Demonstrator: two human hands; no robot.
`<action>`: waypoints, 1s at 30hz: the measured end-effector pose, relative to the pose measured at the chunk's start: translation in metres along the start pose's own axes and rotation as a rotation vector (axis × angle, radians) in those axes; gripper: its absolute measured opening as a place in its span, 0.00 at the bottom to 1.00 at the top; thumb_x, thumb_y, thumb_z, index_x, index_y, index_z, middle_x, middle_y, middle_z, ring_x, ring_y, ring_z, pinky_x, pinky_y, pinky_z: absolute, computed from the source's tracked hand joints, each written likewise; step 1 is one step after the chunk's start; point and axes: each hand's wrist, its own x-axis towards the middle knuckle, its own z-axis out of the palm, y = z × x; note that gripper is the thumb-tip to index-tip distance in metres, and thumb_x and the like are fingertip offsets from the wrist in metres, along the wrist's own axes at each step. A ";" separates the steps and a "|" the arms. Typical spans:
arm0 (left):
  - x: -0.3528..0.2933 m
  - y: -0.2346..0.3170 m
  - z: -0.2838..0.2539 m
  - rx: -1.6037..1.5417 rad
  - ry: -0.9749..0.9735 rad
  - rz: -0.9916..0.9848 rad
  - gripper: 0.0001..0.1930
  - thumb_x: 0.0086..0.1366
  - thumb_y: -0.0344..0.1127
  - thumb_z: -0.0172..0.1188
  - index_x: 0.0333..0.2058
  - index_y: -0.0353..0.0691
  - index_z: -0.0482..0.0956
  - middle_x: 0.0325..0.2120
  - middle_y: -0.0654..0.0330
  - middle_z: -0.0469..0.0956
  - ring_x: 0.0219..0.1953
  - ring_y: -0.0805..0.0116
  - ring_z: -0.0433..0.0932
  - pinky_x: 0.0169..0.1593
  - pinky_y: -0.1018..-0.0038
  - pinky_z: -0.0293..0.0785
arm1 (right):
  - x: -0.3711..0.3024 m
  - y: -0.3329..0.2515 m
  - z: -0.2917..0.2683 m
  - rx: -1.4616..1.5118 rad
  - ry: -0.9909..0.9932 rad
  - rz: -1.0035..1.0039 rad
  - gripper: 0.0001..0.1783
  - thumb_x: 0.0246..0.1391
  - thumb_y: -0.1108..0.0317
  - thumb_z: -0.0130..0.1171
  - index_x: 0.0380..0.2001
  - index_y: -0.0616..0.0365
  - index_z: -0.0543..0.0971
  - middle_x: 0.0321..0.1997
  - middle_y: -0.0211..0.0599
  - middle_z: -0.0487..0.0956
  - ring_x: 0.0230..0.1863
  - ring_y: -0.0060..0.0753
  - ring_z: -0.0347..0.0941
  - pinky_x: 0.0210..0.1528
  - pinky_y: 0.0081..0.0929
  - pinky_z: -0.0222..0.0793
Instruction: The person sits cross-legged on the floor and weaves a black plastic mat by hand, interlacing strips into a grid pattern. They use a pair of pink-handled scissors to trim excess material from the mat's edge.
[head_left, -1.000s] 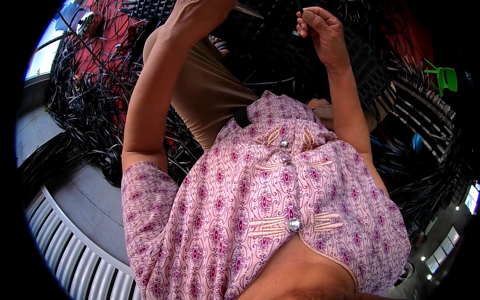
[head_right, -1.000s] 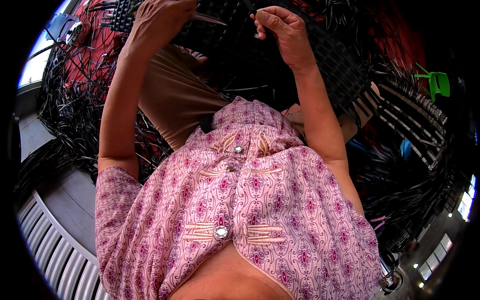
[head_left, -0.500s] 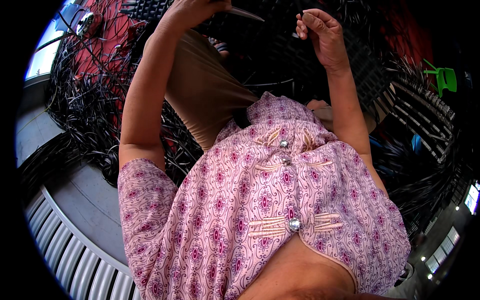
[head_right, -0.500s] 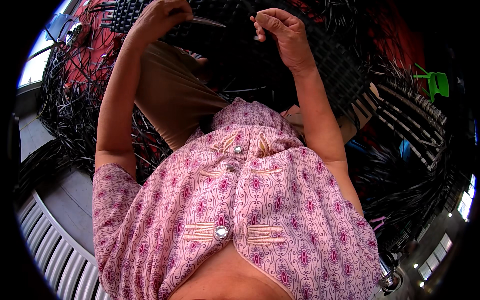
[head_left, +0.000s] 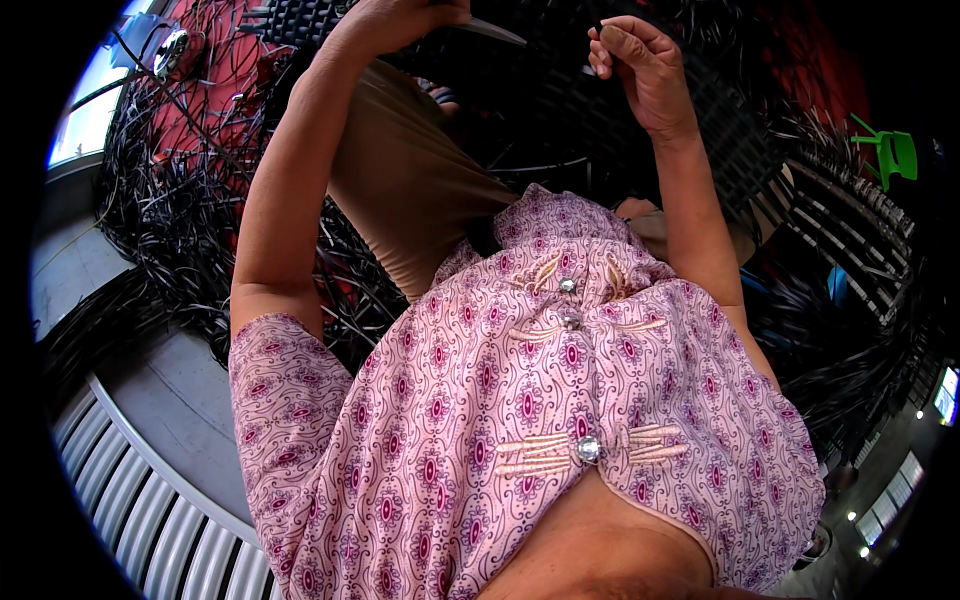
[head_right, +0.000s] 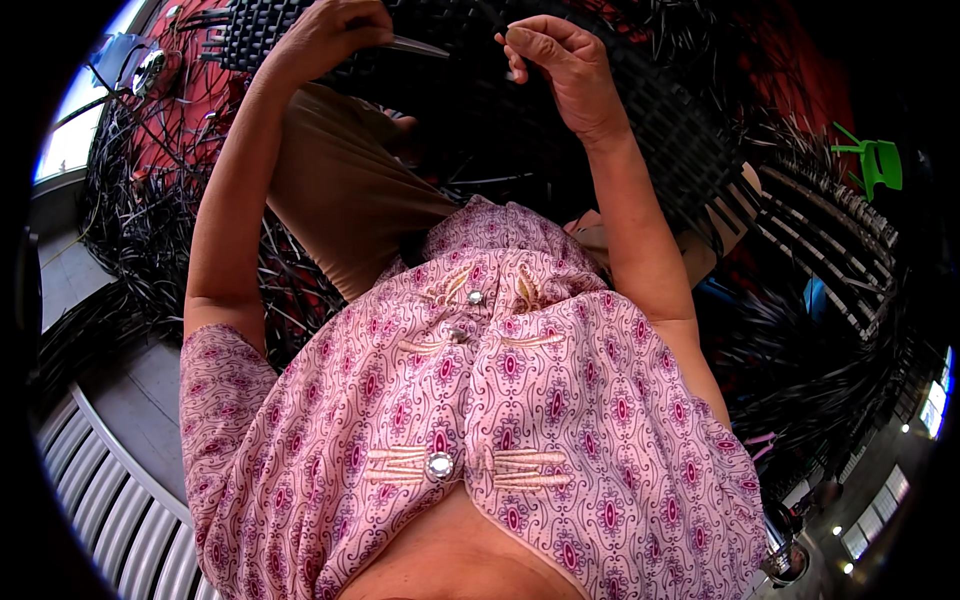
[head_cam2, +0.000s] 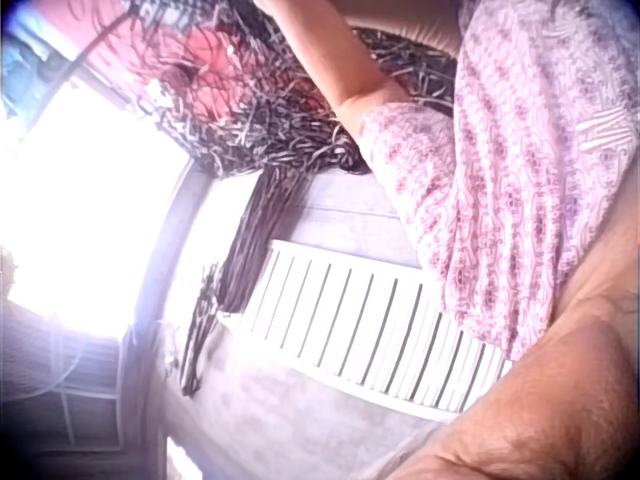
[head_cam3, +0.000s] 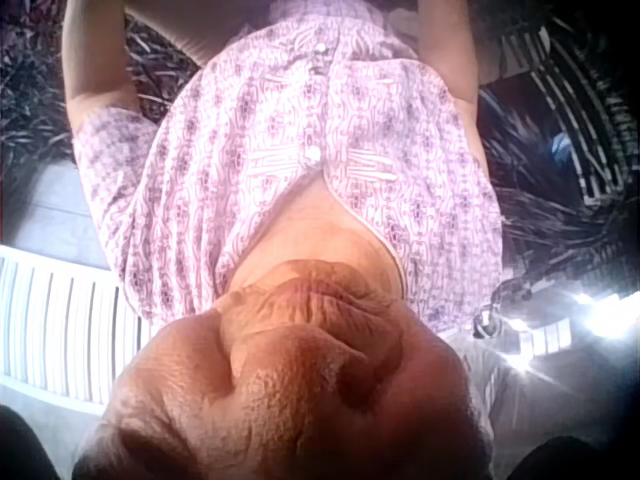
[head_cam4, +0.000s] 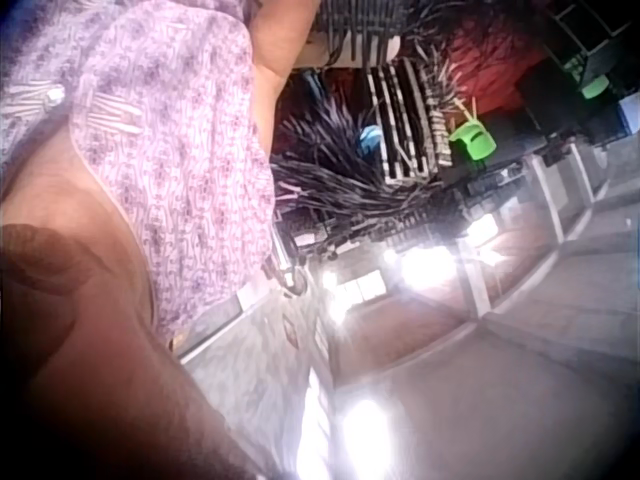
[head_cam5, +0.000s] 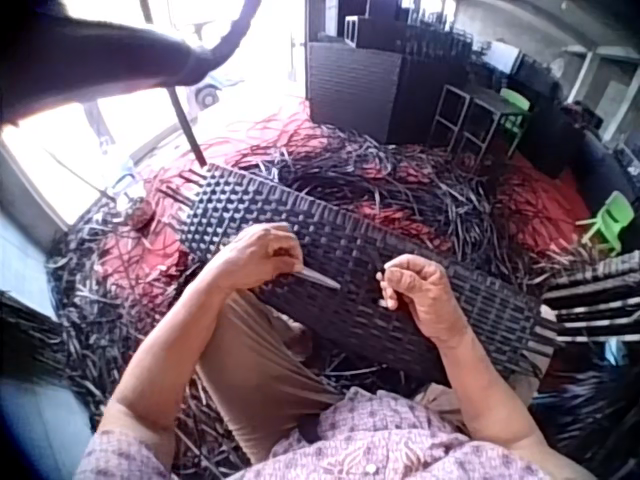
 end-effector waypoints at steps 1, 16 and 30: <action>0.001 0.001 0.000 -0.012 -0.006 -0.003 0.07 0.58 0.37 0.66 0.31 0.41 0.83 0.29 0.57 0.78 0.36 0.56 0.80 0.41 0.63 0.75 | 0.000 0.000 0.000 -0.002 -0.004 0.002 0.13 0.64 0.61 0.64 0.41 0.61 0.85 0.29 0.30 0.82 0.29 0.18 0.76 0.36 0.19 0.76; 0.002 0.012 0.011 -0.018 0.031 0.078 0.07 0.60 0.37 0.64 0.31 0.40 0.82 0.29 0.56 0.78 0.38 0.54 0.80 0.43 0.62 0.75 | -0.002 -0.004 0.002 -0.041 0.036 0.006 0.13 0.64 0.62 0.64 0.42 0.61 0.85 0.29 0.30 0.82 0.28 0.18 0.76 0.39 0.19 0.77; -0.006 0.002 -0.004 0.009 0.033 0.026 0.07 0.58 0.38 0.66 0.30 0.41 0.83 0.28 0.59 0.78 0.35 0.58 0.80 0.39 0.64 0.75 | -0.004 0.000 -0.002 -0.033 -0.010 -0.030 0.13 0.65 0.64 0.63 0.44 0.63 0.84 0.31 0.33 0.82 0.31 0.21 0.75 0.36 0.21 0.71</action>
